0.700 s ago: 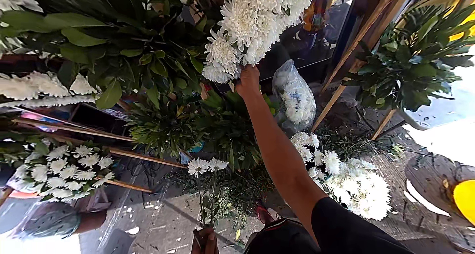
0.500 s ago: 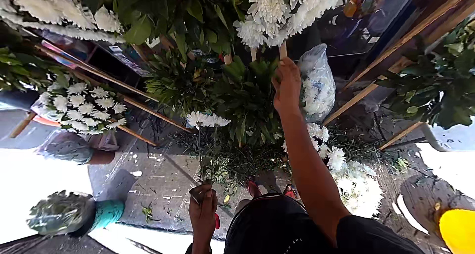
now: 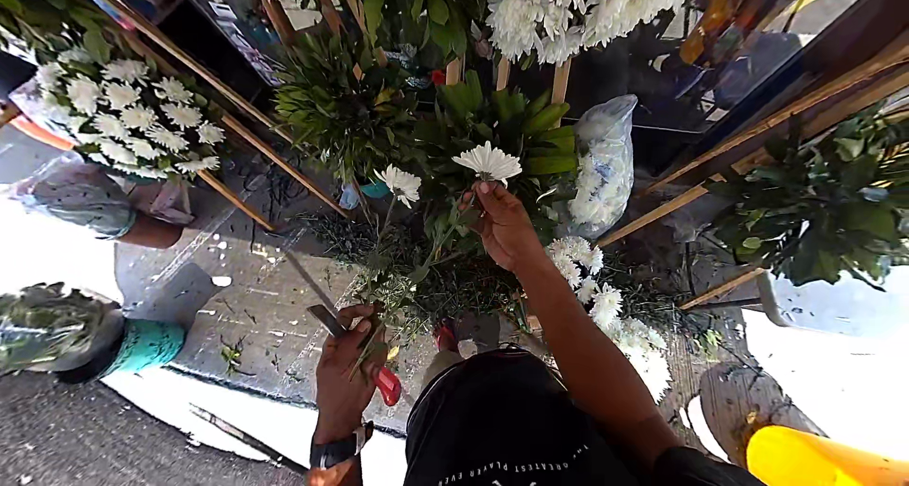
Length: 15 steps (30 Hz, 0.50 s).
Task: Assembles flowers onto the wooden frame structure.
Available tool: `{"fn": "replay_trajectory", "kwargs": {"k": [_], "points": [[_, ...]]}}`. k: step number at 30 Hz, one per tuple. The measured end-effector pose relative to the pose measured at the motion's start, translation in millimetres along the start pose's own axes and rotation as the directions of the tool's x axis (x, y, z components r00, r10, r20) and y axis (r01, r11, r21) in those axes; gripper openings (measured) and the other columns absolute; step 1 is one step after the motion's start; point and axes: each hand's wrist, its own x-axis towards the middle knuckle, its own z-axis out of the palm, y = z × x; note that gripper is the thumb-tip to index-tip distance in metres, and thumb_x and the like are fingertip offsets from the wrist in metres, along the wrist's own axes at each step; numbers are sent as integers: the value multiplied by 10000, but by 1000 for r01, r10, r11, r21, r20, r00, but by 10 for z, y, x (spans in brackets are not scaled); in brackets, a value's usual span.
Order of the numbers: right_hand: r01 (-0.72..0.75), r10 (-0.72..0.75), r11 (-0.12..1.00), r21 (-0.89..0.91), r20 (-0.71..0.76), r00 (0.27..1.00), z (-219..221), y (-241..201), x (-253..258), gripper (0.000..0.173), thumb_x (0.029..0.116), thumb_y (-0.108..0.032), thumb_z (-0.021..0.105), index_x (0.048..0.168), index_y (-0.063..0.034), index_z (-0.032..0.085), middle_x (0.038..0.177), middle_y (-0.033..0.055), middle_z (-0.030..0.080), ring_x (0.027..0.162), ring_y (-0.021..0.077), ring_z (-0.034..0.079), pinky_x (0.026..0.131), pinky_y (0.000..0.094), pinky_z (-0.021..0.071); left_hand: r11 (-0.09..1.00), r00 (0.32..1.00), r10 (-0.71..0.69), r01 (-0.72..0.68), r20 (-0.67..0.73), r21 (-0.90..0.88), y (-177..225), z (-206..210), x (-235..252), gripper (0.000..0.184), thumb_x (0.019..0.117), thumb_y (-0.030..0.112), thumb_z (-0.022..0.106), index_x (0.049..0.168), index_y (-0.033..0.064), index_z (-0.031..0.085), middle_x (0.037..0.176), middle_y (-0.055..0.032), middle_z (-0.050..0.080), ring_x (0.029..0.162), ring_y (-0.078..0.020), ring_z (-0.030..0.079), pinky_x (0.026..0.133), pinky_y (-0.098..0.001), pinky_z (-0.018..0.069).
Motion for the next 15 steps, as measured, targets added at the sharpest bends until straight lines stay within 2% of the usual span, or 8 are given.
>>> {"fn": "replay_trajectory", "kwargs": {"k": [2,4,6,7,9,11,12,15], "points": [[66,-64,996,61,-46,997,-65,-23,-130,141,1088,-258,507,1128,-149,587,1056,28,685,888,112,688,795,275,594,982,996,10,7,-89,188,-141,-72,110,203,1031,131,498,1189,106,623,720,1,622,443,-36,480,378,-179,408],[81,-75,988,130,-52,996,-64,22,-268,115,1077,-206,529,1114,-122,599,1075,61,694,899,140,695,804,294,596,889,995,32,14,-92,457,-252,202,230,209,1017,143,544,1195,63,619,802,35,614,540,-21,477,463,-178,404],[44,-38,988,145,-40,998,-6,115,-448,109,1073,-182,533,1108,-112,609,1073,72,702,894,143,699,794,288,596,815,998,66,-56,4,577,-314,660,286,433,999,364,619,1289,46,574,984,63,646,729,13,556,653,-182,492],[26,-22,991,130,-32,999,26,155,-533,109,1074,-172,527,1104,-104,608,1059,73,708,879,143,702,789,290,599,810,993,104,-118,57,574,-353,851,319,562,985,451,614,1340,21,546,1041,50,647,793,13,568,723,-195,505],[9,-7,995,98,-18,1000,38,219,-663,106,1069,-144,534,1099,-77,610,1044,90,716,861,161,714,791,321,613,798,973,184,-232,142,556,-422,1113,393,677,977,624,543,1335,49,542,980,73,607,781,13,547,723,-191,497],[8,-8,997,83,2,1000,-19,230,-739,106,1061,-120,542,1095,-50,613,1041,105,702,830,170,705,787,344,619,798,959,222,-282,176,532,-478,1232,393,603,1024,575,491,1322,58,574,931,72,611,762,1,555,726,-196,505],[6,-6,998,70,-2,1000,-58,204,-765,110,1060,-119,543,1094,-40,612,1036,107,700,817,168,703,781,344,619,802,959,212,-280,187,528,-495,1259,370,535,1043,534,479,1269,63,597,915,78,611,750,6,552,724,-187,501],[51,-45,997,54,-111,993,-208,65,-781,134,1069,-136,529,1098,-35,612,1009,98,717,821,170,719,769,333,623,819,979,90,-177,183,545,-537,1219,252,463,1069,499,420,1069,100,655,842,100,639,620,35,492,575,-148,430]]}}
